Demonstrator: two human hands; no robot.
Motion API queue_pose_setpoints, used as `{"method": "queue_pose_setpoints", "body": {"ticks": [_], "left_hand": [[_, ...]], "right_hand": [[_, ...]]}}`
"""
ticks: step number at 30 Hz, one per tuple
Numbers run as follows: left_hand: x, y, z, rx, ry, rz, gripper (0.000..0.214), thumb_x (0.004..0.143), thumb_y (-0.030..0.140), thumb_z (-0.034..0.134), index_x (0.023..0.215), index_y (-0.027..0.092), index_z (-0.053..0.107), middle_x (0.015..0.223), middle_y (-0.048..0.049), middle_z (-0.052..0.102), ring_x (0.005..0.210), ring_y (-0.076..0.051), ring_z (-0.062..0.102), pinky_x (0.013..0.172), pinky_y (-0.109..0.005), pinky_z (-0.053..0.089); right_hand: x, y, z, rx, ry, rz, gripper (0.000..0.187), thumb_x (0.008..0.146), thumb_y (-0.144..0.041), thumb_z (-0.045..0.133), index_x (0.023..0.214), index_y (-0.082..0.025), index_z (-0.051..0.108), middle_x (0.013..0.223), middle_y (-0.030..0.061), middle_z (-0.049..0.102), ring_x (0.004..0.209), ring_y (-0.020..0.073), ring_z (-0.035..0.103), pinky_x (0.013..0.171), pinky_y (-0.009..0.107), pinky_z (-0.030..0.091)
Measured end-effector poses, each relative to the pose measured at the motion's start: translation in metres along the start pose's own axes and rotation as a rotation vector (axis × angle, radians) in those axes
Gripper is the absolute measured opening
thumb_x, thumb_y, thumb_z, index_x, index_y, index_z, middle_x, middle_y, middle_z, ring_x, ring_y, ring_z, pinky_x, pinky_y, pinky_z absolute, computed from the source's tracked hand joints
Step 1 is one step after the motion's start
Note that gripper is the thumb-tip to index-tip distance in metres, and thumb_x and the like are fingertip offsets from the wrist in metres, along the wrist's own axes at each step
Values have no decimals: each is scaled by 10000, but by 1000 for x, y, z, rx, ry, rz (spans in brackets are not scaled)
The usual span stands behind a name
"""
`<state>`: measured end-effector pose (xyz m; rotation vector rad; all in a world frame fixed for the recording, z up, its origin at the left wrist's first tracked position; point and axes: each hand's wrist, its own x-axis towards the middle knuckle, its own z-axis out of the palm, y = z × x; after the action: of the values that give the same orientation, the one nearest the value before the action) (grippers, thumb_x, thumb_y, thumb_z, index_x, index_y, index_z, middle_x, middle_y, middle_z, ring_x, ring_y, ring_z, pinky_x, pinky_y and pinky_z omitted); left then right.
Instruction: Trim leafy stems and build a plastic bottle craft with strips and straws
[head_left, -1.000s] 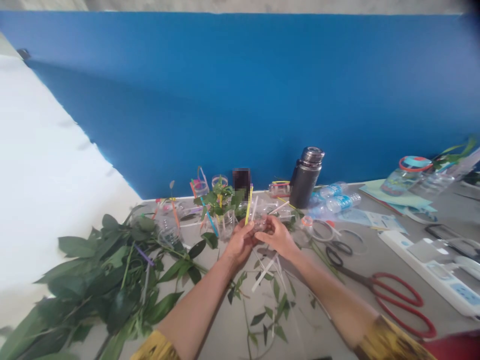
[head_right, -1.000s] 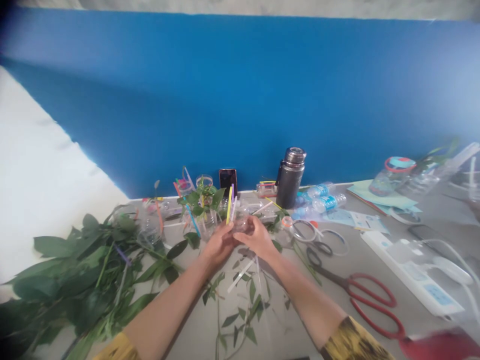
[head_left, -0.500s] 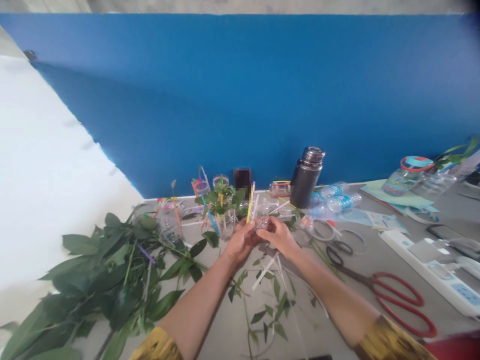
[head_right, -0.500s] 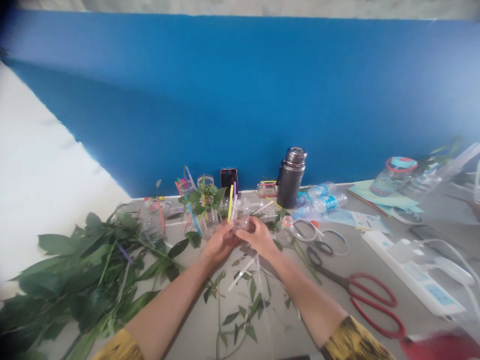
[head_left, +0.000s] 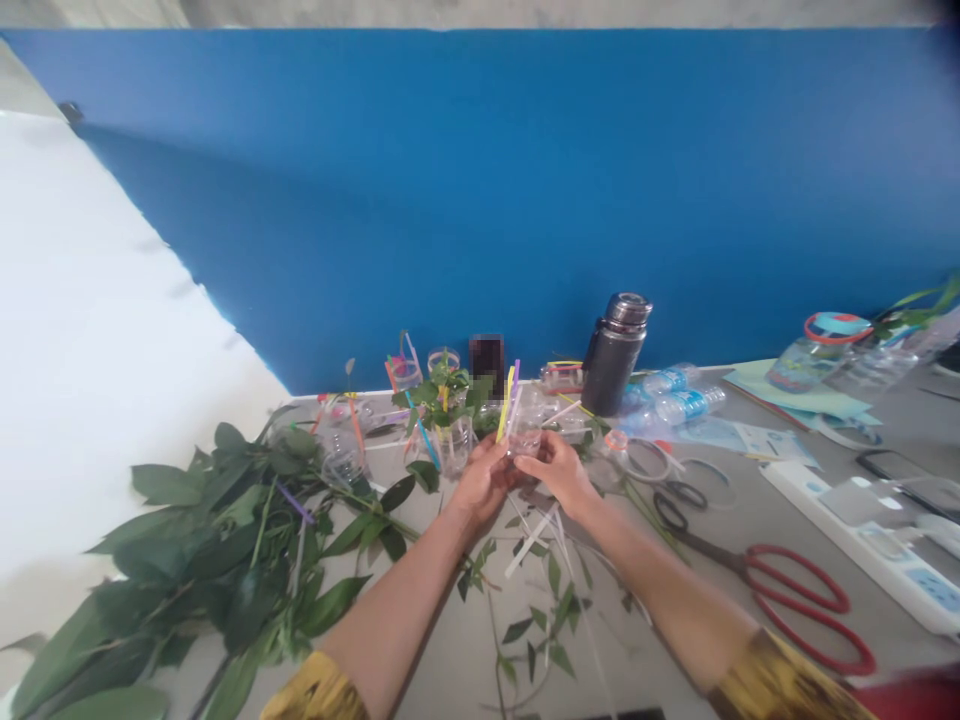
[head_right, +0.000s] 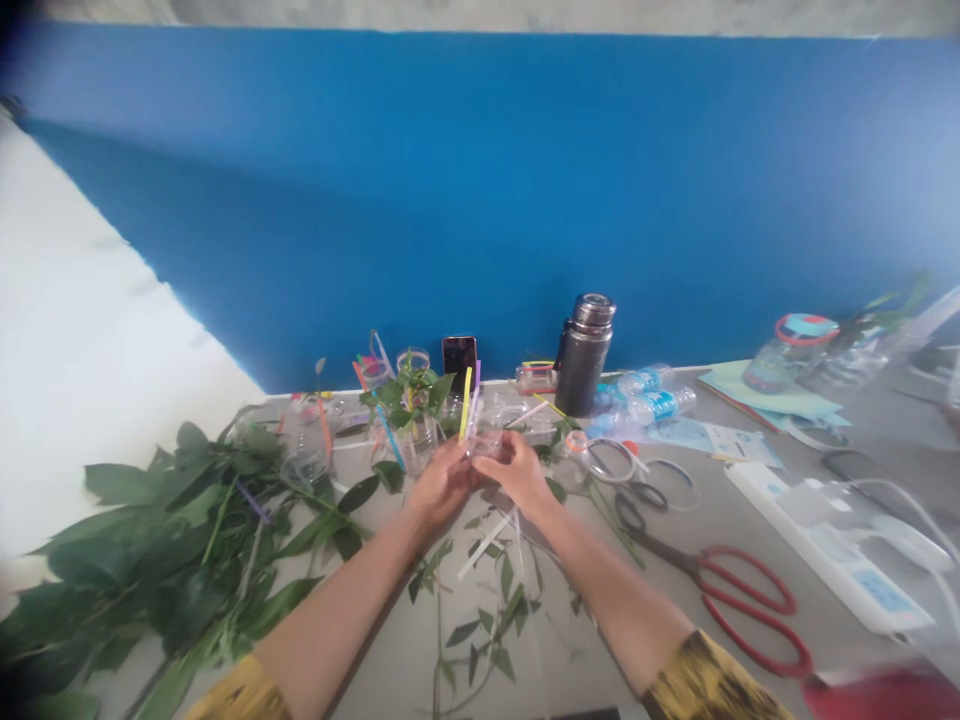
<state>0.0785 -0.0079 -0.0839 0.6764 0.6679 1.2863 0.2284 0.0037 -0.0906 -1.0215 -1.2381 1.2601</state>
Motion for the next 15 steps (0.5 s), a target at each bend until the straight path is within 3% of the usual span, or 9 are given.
{"method": "queue_pose_setpoints", "body": {"ticks": [9,15], "left_hand": [[-1,1,2,47,3,6,311,800,381,818,1057,242,712,1065,-56,764,914,-205,712,777,-306,564],[-4,2,6,49,46,4,327,777,379,827,1055,241,723,1076,-63,767,895,-212,712,749,-306,576]], "right_hand": [[-2,-5,4,54,23,24,507,619,-340,848,1063,-234,626,1115,72,767,1011,280,741,842,393,617],[-1,-1,4,28,22,4,522,637,-351,853,1083,-240,606,1110,73,776,1032,281,743,910,420,605]]}}
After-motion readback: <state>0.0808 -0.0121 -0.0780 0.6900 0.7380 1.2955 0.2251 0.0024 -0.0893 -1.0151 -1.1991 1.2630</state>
